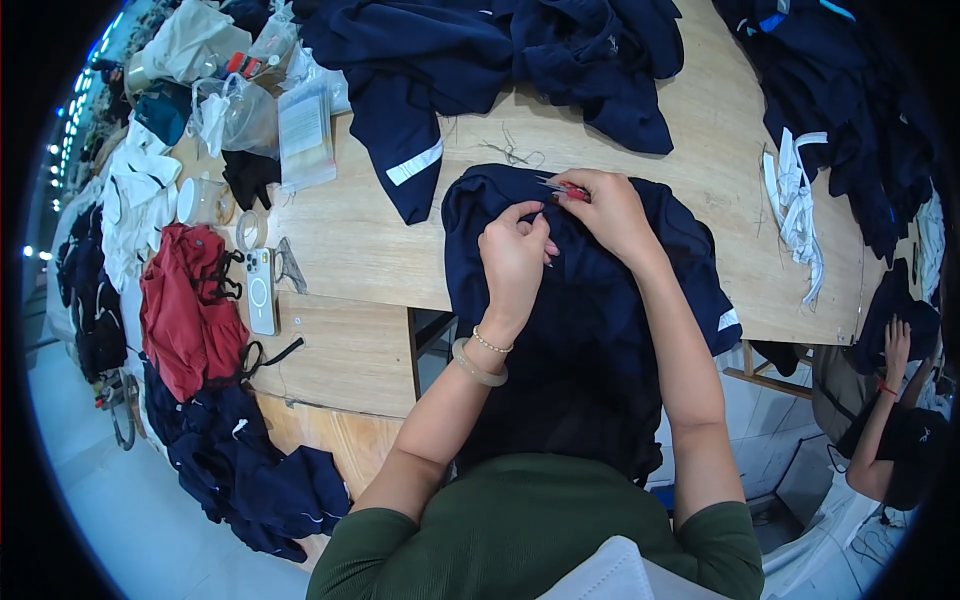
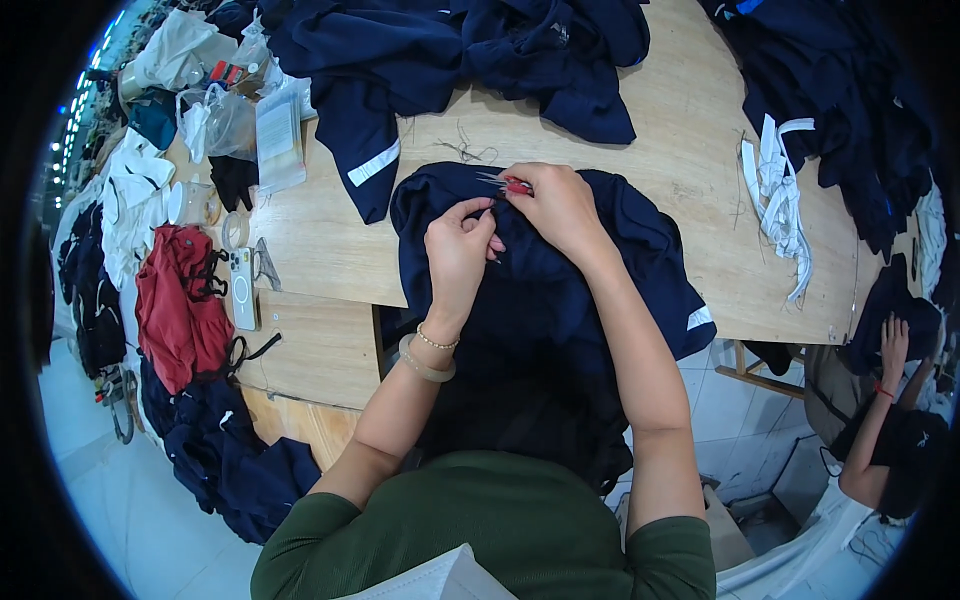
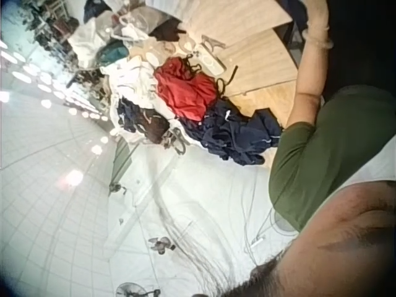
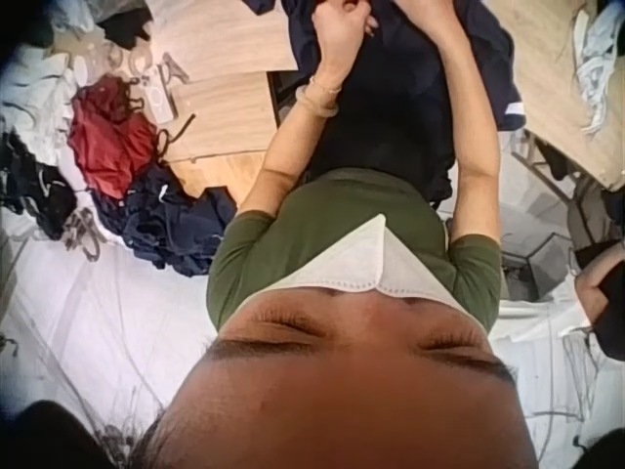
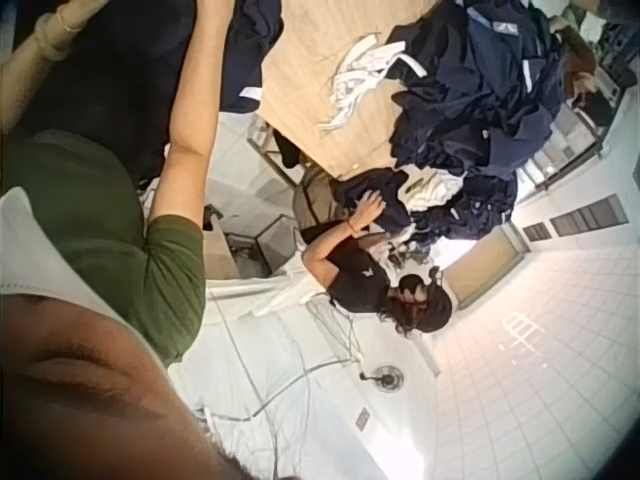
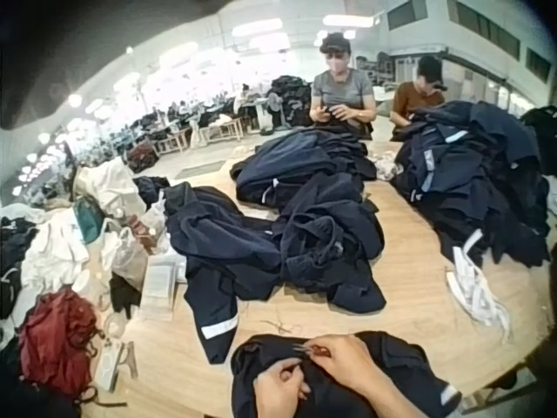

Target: Trimming excess threads and inspecting navy blue garments using small snips in a factory setting.

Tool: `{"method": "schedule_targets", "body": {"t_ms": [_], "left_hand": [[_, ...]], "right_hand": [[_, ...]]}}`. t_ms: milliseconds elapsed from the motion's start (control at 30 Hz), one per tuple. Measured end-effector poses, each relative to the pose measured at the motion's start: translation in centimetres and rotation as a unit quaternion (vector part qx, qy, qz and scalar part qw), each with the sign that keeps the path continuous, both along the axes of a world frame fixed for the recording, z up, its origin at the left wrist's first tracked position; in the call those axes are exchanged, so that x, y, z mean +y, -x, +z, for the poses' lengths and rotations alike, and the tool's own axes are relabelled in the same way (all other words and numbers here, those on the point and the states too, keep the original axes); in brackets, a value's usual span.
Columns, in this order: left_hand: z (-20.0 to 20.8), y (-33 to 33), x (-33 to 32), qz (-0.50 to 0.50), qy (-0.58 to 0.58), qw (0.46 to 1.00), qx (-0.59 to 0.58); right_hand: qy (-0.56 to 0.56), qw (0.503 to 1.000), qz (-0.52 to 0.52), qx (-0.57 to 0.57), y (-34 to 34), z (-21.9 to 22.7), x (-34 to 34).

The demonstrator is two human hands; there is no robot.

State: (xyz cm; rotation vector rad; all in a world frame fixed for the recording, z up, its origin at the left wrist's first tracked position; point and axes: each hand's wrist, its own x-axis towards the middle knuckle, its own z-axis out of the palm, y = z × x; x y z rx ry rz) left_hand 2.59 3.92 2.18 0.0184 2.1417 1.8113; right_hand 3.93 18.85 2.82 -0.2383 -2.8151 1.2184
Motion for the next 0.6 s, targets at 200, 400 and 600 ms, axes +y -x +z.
{"method": "schedule_targets", "body": {"t_ms": [200,400,600], "left_hand": [[0.4,0.1,0.4,0.002,0.004,1.000,-0.016],[-0.2,0.2,0.7,0.019,0.015,1.000,0.007],[-0.8,0.0,-0.7,0.005,-0.106,0.994,-0.025]], "right_hand": [[0.071,0.997,-0.022,0.011,-0.4,-1.0,0.1],[0.093,0.995,-0.026,0.006,-0.9,-0.2,0.1],[0.287,0.953,-0.091,-0.025,-3.5,3.7,1.3]]}}
